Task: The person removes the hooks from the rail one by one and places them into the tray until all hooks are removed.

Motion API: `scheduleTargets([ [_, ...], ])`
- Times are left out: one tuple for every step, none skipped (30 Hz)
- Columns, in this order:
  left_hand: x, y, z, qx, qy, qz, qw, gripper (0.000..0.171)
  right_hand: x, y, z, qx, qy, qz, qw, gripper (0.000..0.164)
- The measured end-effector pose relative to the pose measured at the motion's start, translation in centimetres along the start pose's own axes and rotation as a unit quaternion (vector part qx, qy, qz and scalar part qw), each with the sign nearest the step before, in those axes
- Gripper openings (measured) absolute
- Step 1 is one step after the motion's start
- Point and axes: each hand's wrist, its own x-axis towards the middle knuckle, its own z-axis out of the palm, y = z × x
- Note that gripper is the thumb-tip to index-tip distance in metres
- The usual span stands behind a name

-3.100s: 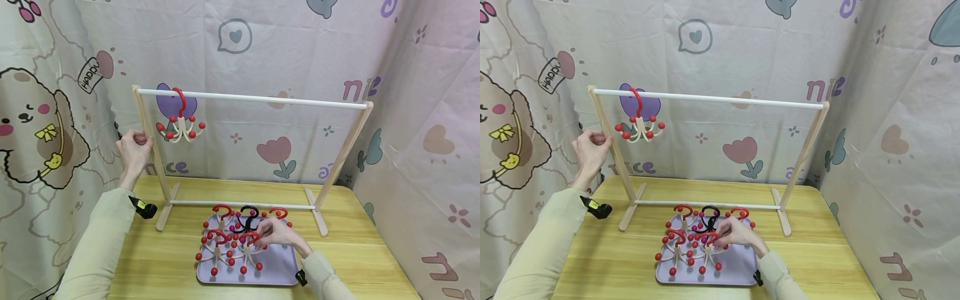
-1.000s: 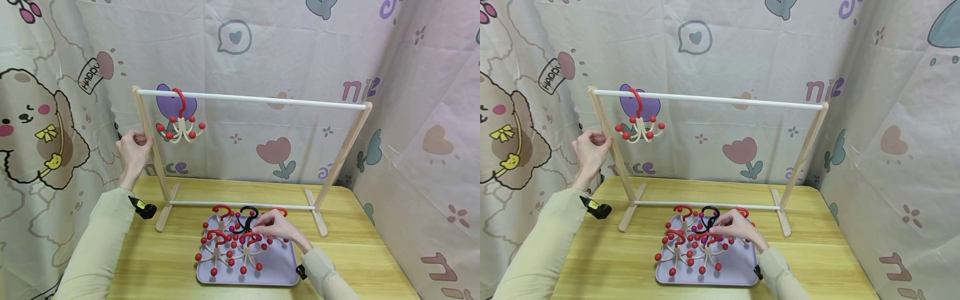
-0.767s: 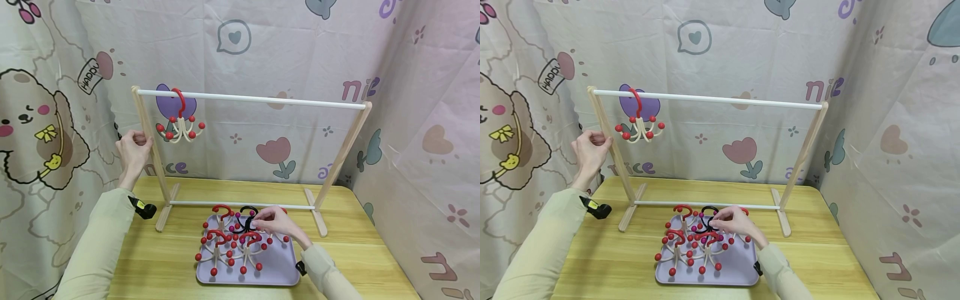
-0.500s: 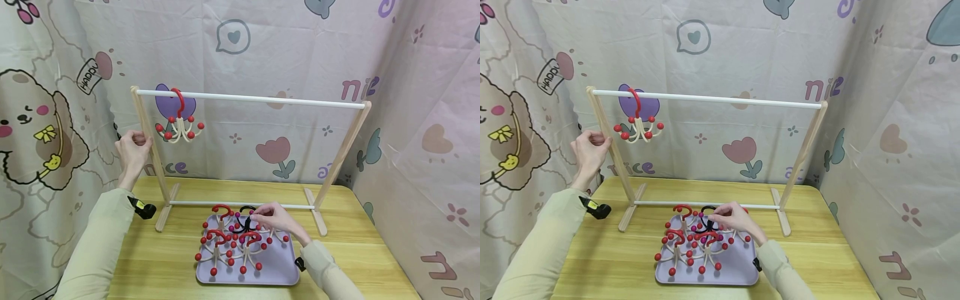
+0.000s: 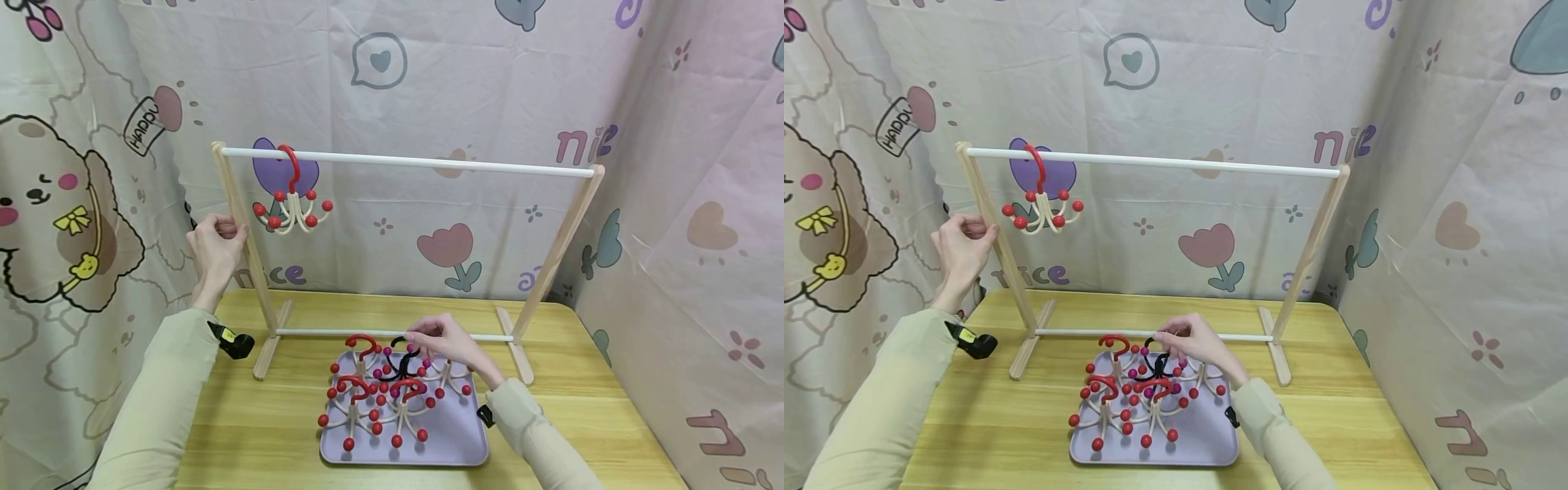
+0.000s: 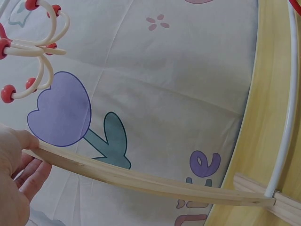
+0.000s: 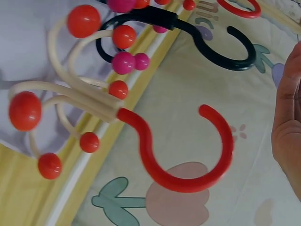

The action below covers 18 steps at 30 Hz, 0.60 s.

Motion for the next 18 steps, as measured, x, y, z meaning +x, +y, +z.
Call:
scheduleTargets([
  [0.0, 0.0, 0.0, -0.002, -0.001, -0.001, 1.0, 0.029, 0.1, -0.1, -0.1, -0.003, 0.002, -0.002, 1.0, 0.02],
  [0.0, 0.0, 0.0, -0.003, -0.002, -0.001, 1.0, 0.029, 0.3, -0.3, -0.1, -0.007, 0.004, -0.004, 1.0, 0.02],
  [-0.1, 0.0, 0.0, -0.005, -0.002, 0.0, 1.0, 0.029, 0.4, -0.4, -0.2, -0.01, 0.006, -0.006, 1.0, 0.02],
  [0.0, 0.0, 0.0, -0.004, -0.001, 0.002, 1.0, 0.028, 0.5, -0.6, -0.3, -0.013, 0.007, -0.01, 1.0, 0.02],
  [0.0, 0.0, 0.0, -0.003, 0.0, 0.003, 1.0, 0.028, 0.7, -0.8, -0.4, -0.016, 0.009, -0.012, 1.0, 0.019],
  [0.0, 0.0, 0.1, -0.001, 0.002, 0.005, 1.0, 0.027, 0.8, -1.1, -0.5, -0.019, 0.01, -0.015, 1.0, 0.019],
  [0.0, 0.0, 0.1, 0.001, 0.004, 0.008, 1.0, 0.027, 1.0, -1.3, -0.6, -0.021, 0.01, -0.016, 1.0, 0.019],
  [0.0, -0.1, 0.1, 0.003, 0.006, 0.011, 0.9999, 0.026, 1.1, -1.5, -0.7, -0.024, 0.011, -0.017, 1.0, 0.018],
  [0.0, -0.1, 0.1, 0.005, 0.007, 0.013, 0.9999, 0.026, 1.2, -1.7, -0.8, -0.027, 0.011, -0.017, 0.999, 0.018],
  [0.0, -0.1, 0.1, 0.006, 0.007, 0.015, 0.9998, 0.026, 1.4, -2.0, -0.9, -0.031, 0.013, -0.017, 0.999, 0.017],
  [0.0, -0.1, 0.1, 0.005, 0.007, 0.017, 0.9998, 0.026, 1.5, -2.2, -0.9, -0.035, 0.014, -0.019, 0.999, 0.017],
  [0.0, -0.2, 0.0, 0.005, 0.007, 0.018, 0.9998, 0.027, 1.6, -2.5, -1.0, -0.038, 0.015, -0.024, 0.999, 0.017],
  [0.0, -0.2, 0.0, 0.005, 0.006, 0.018, 0.9998, 0.027, 1.7, -2.6, -1.2, -0.039, 0.017, -0.028, 0.999, 0.016],
  [0.0, -0.2, 0.0, 0.005, 0.005, 0.018, 0.9998, 0.027, 1.9, -2.9, -1.3, -0.04, 0.018, -0.033, 0.998, 0.016],
  [0.0, -0.2, 0.0, 0.005, 0.005, 0.018, 0.9998, 0.027, 2.1, -3.1, -1.4, -0.04, 0.02, -0.039, 0.998, 0.016],
  [-0.1, -0.2, 0.0, 0.006, 0.005, 0.018, 0.9998, 0.027, 2.3, -3.3, -1.6, -0.041, 0.022, -0.046, 0.998, 0.016],
  [-0.1, -0.2, 0.0, 0.006, 0.004, 0.017, 0.9998, 0.027, 2.4, -3.6, -1.7, -0.04, 0.023, -0.05, 0.998, 0.016],
  [-0.1, -0.2, 0.0, 0.006, 0.003, 0.016, 0.9998, 0.027, 2.6, -3.8, -1.9, -0.039, 0.025, -0.053, 0.997, 0.015],
])
